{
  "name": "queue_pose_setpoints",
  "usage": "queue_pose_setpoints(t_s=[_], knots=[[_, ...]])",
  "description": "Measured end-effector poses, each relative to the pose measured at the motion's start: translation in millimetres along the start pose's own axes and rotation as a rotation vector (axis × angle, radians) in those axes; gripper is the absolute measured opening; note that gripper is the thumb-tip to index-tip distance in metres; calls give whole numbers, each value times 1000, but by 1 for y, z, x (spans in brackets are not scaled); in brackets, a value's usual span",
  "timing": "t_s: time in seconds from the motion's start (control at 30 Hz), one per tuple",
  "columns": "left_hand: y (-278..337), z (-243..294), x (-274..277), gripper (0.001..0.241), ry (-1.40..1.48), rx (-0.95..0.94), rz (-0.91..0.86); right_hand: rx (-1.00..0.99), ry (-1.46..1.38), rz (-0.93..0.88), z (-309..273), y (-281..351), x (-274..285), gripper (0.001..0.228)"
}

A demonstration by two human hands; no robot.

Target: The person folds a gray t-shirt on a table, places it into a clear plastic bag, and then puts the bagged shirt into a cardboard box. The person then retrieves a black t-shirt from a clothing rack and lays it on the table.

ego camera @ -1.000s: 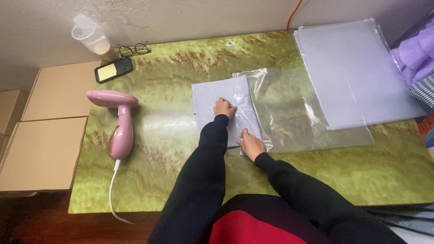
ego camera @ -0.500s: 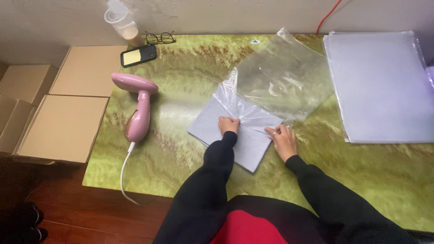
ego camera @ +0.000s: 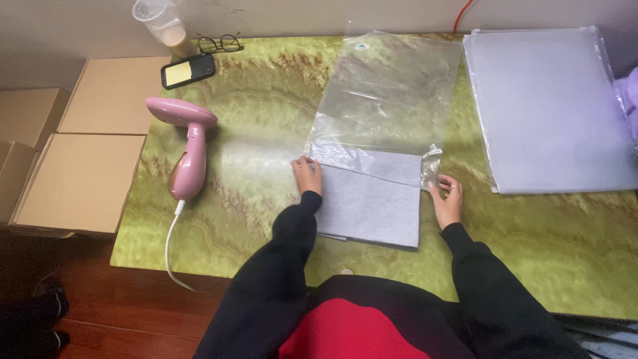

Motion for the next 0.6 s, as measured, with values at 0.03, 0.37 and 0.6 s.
queue_pose_setpoints(t_s=[0.03,0.37,0.6], knots=[[-10,-9,3,14,1,-7,-8,-5,-1,9,-4,2,0,37],[-44,-57,-23,19,225,389,-390,-92,111,-21,38,-29,-11,34],[-4,-56,-6,17,552,573,-677,-228,9,-214,65,-33,-4,31]])
Point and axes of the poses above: each hand's wrist, its own y-axis away from the middle knuckle, its own x-axis out of the back of the hand, z = x × y, the point moved 8 cm from there along -y, towards the middle knuckle, and after that the axes turned 3 degrees about -y, right-handed, at the moved point
